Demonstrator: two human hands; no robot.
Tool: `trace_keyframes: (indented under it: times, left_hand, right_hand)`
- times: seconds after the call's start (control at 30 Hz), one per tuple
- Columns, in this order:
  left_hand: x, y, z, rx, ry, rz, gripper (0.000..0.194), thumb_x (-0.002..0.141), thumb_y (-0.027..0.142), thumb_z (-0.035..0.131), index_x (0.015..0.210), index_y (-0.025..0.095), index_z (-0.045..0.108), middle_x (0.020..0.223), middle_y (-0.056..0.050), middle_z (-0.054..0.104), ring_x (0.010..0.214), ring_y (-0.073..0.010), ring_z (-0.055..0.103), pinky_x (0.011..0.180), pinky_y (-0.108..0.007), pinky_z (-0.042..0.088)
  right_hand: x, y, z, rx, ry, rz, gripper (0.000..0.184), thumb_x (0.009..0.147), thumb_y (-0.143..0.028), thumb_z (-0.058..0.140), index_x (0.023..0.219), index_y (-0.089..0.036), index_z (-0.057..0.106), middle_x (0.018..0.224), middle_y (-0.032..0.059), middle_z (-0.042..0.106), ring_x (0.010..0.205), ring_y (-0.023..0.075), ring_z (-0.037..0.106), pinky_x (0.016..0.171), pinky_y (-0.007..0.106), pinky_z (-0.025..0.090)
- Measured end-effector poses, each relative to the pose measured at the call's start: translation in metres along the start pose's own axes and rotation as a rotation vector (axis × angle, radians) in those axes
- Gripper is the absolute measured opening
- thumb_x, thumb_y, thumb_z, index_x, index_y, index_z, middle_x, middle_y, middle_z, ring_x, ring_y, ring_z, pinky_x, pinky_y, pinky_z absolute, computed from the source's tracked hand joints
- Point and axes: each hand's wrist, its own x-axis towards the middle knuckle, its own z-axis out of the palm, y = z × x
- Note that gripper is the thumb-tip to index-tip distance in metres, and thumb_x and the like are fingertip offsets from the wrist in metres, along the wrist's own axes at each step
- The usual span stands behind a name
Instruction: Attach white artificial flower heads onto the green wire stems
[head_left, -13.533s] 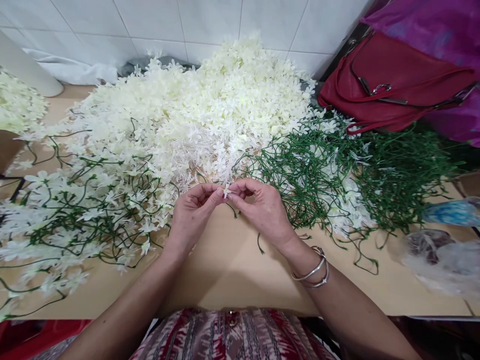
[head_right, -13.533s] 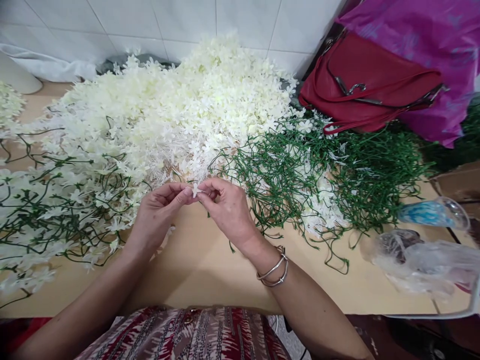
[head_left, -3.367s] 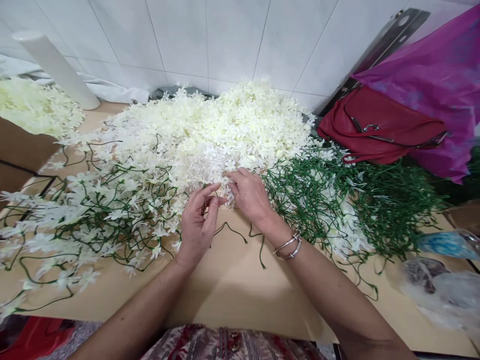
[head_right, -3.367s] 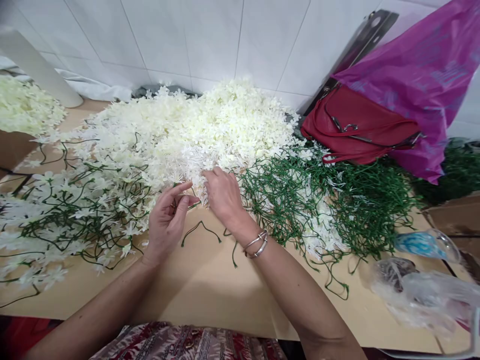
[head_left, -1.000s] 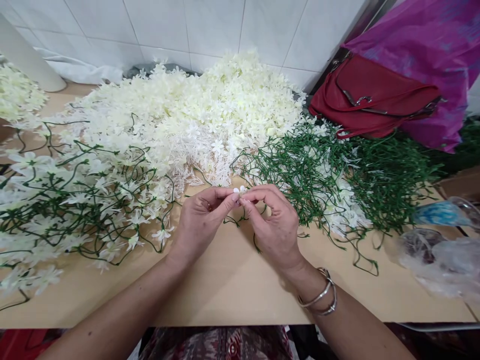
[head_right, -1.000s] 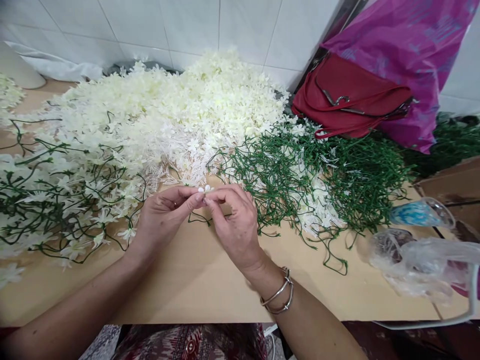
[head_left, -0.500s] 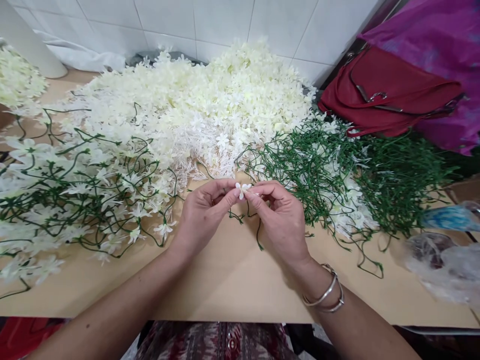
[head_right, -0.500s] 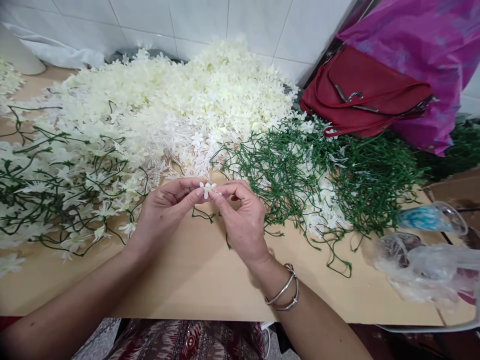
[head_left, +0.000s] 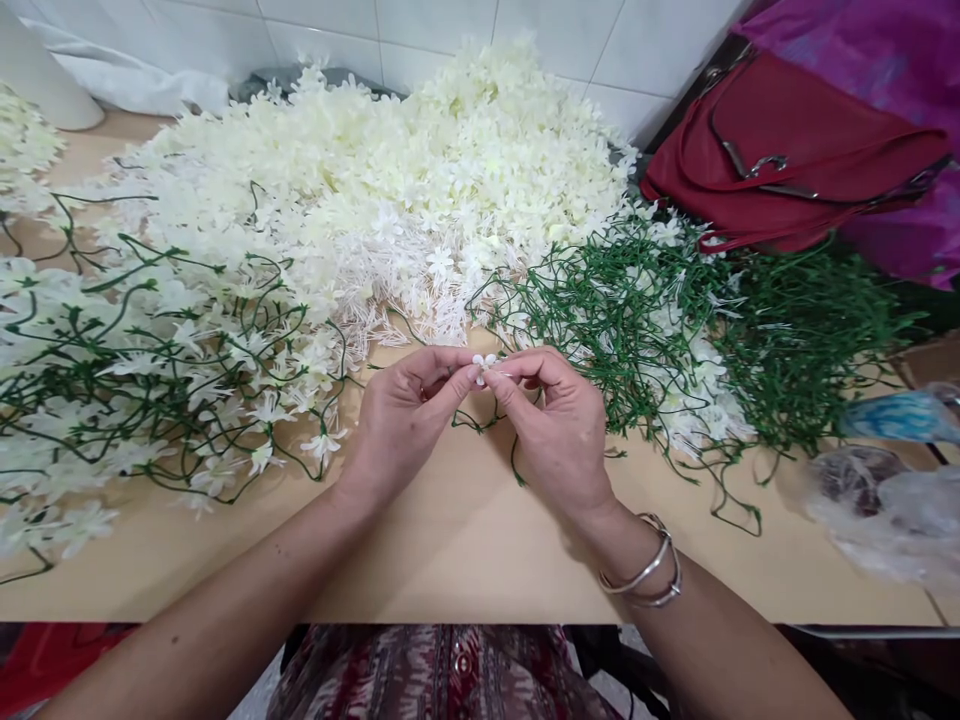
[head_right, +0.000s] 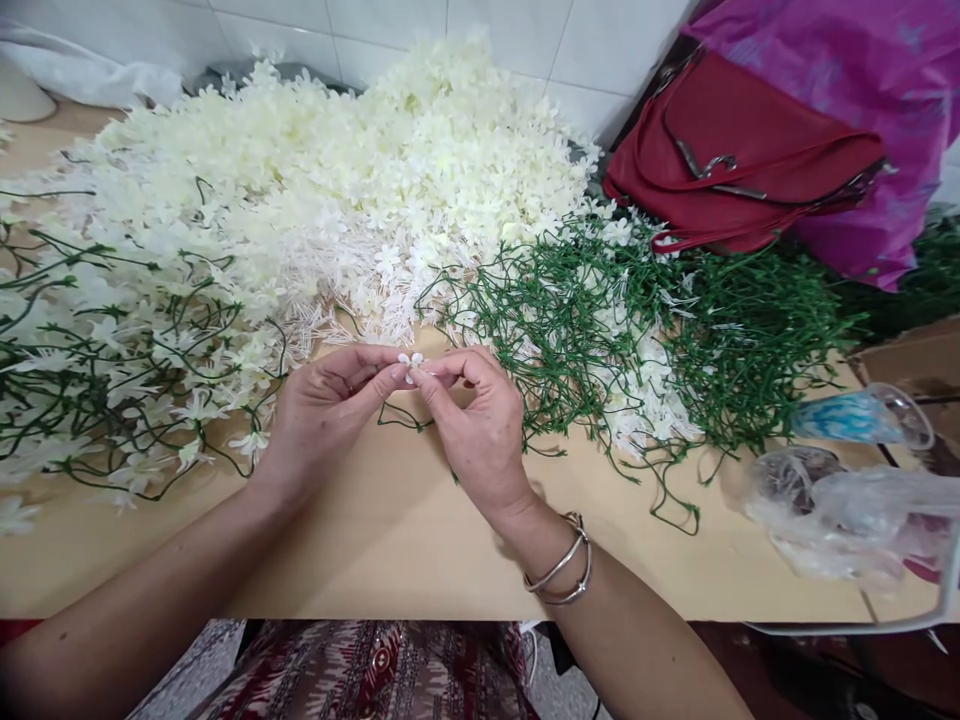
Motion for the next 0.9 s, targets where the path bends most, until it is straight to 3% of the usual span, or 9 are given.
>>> trace_keyframes:
  times: [0.2, 0.37, 0.5, 0.67, 0.9]
  left_hand:
    - [0.0009, 0.0023, -0.0005, 0.099, 0.046, 0.074, 0.015, 0.087, 0.033, 0.080, 0.092, 0.019, 0.080, 0.086, -0.003, 0.081, 0.077, -0.0154, 0.072, 0.071, -0.024, 0.058]
    - [0.0009, 0.0061, 0.0010, -0.061, -0.034, -0.023, 0.023, 0.085, 0.038, 0.084, 0.091, 0.017, 0.078, 0.086, -0.004, 0.082, 0.082, -0.0177, 0.076, 0.080, -0.027, 0.061]
    - [0.0002, 0.0054, 0.0027, -0.135, -0.017, -0.051, 0.028, 0.084, 0.039, 0.086, 0.097, 0.016, 0.075, 0.086, -0.003, 0.081, 0.083, -0.0171, 0.077, 0.083, -0.027, 0.062]
    - [-0.0002, 0.0023, 0.0009, -0.076, -0.010, -0.041, 0.023, 0.083, 0.036, 0.087, 0.091, 0.017, 0.077, 0.082, -0.002, 0.081, 0.080, -0.0156, 0.076, 0.076, -0.023, 0.060]
    - [0.0004, -0.0007, -0.0003, -0.110, -0.061, -0.025, 0.028, 0.088, 0.041, 0.081, 0.097, 0.016, 0.073, 0.085, -0.002, 0.081, 0.081, -0.0167, 0.077, 0.082, -0.027, 0.061]
  right_hand:
    - [-0.0008, 0.0029, -0.0001, -0.015, -0.007, 0.034, 0.010, 0.092, -0.025, 0.075, 0.083, -0.023, 0.073, 0.083, 0.0005, 0.071, 0.078, 0.0178, 0.060, 0.078, 0.035, 0.048]
    - [-0.0010, 0.0010, -0.0003, -0.067, 0.031, -0.050, 0.011, 0.093, -0.023, 0.074, 0.082, -0.023, 0.071, 0.082, -0.0005, 0.070, 0.080, 0.0179, 0.063, 0.078, 0.035, 0.050]
    - [-0.0008, -0.0014, 0.0007, -0.080, 0.004, -0.084, 0.014, 0.094, -0.020, 0.072, 0.081, -0.023, 0.070, 0.083, -0.0006, 0.071, 0.081, 0.0176, 0.065, 0.080, 0.035, 0.051]
    - [-0.0007, 0.0005, 0.0010, -0.080, 0.022, -0.060, 0.012, 0.093, -0.021, 0.073, 0.081, -0.023, 0.070, 0.082, -0.0008, 0.070, 0.079, 0.0172, 0.064, 0.077, 0.034, 0.051]
    - [0.0007, 0.0016, 0.0010, -0.075, -0.025, -0.088, 0.014, 0.093, -0.020, 0.074, 0.080, -0.023, 0.072, 0.081, -0.0010, 0.071, 0.080, 0.0174, 0.066, 0.079, 0.034, 0.051]
